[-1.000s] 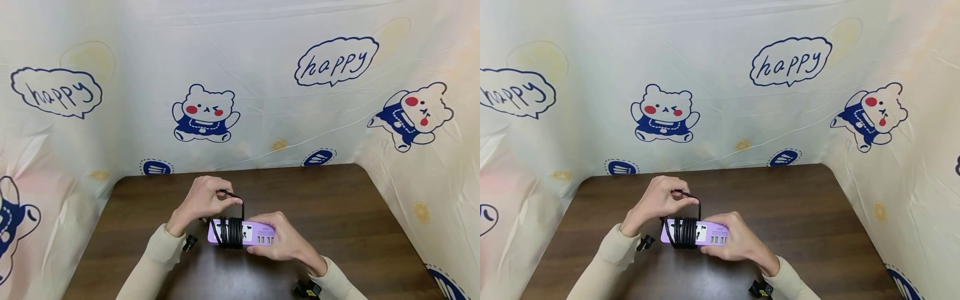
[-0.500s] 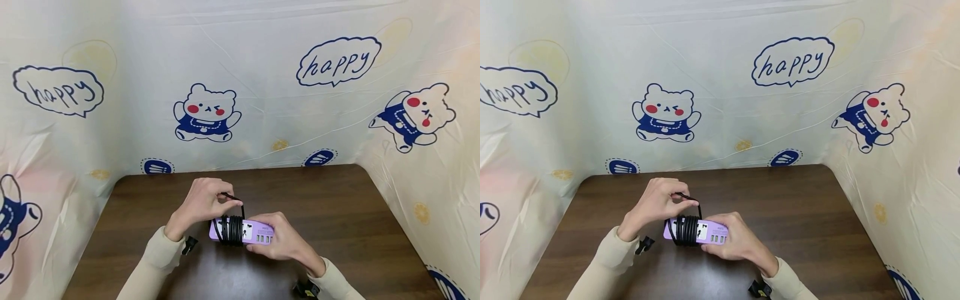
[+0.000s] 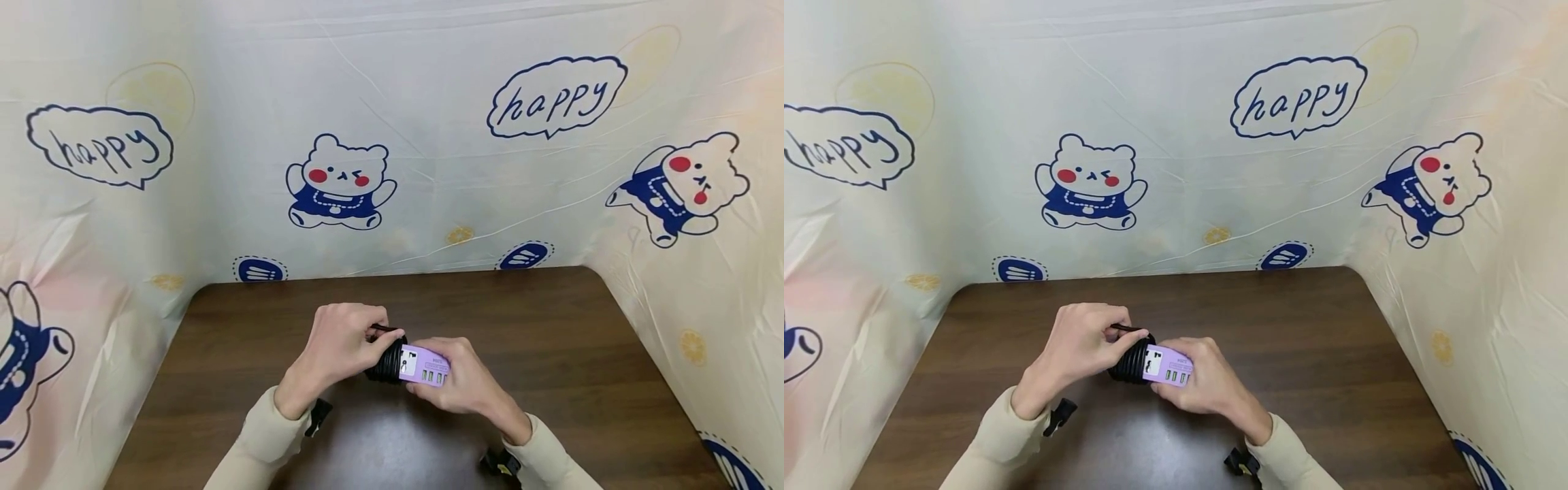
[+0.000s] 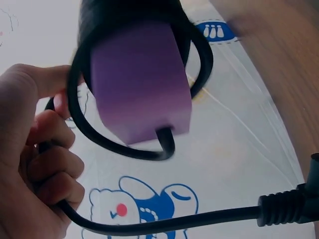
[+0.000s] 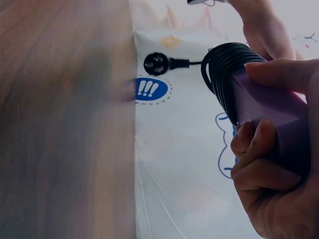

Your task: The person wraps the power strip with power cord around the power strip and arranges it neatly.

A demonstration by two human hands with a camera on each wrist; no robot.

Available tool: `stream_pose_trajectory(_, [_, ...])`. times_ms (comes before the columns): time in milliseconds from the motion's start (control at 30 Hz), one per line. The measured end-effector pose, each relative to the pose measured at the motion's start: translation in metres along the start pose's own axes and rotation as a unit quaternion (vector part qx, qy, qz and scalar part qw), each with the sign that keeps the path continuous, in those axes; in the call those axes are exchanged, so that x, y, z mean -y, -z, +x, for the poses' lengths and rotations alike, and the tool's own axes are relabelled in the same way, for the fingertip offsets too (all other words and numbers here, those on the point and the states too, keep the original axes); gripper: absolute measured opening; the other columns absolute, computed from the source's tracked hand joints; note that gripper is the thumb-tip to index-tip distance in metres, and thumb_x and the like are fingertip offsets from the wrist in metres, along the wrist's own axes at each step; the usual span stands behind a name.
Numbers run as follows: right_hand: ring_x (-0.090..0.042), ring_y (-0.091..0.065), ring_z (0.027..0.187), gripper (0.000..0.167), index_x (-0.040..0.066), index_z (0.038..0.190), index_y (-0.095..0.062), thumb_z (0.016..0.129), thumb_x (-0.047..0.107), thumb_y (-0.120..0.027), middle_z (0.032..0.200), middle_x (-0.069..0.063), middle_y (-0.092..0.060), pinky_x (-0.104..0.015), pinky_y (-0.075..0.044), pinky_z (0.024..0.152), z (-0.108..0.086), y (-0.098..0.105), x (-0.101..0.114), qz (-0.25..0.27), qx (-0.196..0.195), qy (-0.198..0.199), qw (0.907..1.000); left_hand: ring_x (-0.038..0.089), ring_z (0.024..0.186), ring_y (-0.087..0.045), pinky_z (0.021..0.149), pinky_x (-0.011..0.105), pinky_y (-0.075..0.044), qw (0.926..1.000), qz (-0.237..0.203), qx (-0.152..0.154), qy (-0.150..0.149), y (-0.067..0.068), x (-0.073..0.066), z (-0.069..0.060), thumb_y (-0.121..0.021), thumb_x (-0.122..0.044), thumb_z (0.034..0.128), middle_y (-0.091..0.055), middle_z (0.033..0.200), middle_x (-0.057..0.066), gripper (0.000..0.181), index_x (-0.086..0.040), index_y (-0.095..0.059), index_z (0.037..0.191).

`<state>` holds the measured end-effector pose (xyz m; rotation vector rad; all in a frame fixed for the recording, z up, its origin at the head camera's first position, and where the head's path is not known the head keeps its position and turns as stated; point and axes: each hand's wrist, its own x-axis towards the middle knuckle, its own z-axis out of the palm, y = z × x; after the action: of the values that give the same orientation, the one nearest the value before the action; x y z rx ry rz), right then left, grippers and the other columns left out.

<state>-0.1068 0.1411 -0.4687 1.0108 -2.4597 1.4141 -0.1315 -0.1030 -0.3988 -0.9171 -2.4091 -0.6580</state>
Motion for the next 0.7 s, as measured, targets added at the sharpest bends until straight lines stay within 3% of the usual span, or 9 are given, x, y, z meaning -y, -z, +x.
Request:
stream_pose_trajectory(433, [-0.006, -0.067, 0.077, 0.050, 0.015, 0.120, -0.077, 0.072, 0.018, -0.094, 0.103, 0.004, -0.078, -0.022, -0.055, 0.064, 0.003, -0.004, -0.003, -0.010, -0.044, -0.026, 0.9987, -0.001, 0.052, -0.036, 0.046, 0.020, -0.027, 0.9983, -0.001, -0.001, 0.059, -0.006, -0.023, -0.015, -0.082, -0.030, 0.0951, -0.040, 0.060, -0.016, 0.031, -0.024, -0.060, 0.074])
stream_pose_trajectory(567, [-0.007, -0.067, 0.076, 0.050, 0.014, 0.118, -0.078, 0.071, 0.019, -0.095, 0.103, 0.003, -0.078, -0.023, -0.055, 0.063, 0.002, -0.005, -0.004, -0.018, -0.054, -0.036, 0.9977, -0.002, 0.054, -0.038, 0.047, 0.019, -0.029, 0.9959, -0.018, -0.005, 0.088, -0.013, -0.031, -0.023, -0.078, -0.027, 0.0977, -0.044, 0.062, -0.016, 0.028, -0.023, -0.060, 0.077])
stream_pose_trajectory(700, [-0.007, -0.067, 0.076, 0.049, 0.015, 0.117, -0.078, 0.071, 0.019, -0.095, 0.102, 0.003, -0.078, -0.023, -0.055, 0.063, 0.001, -0.008, -0.005, -0.019, -0.063, -0.039, 0.9971, -0.002, 0.056, -0.048, 0.050, 0.019, -0.037, 0.9941, -0.026, -0.022, 0.103, -0.020, -0.038, -0.030, -0.077, -0.024, 0.0987, -0.057, 0.066, -0.014, 0.020, -0.022, -0.066, 0.082])
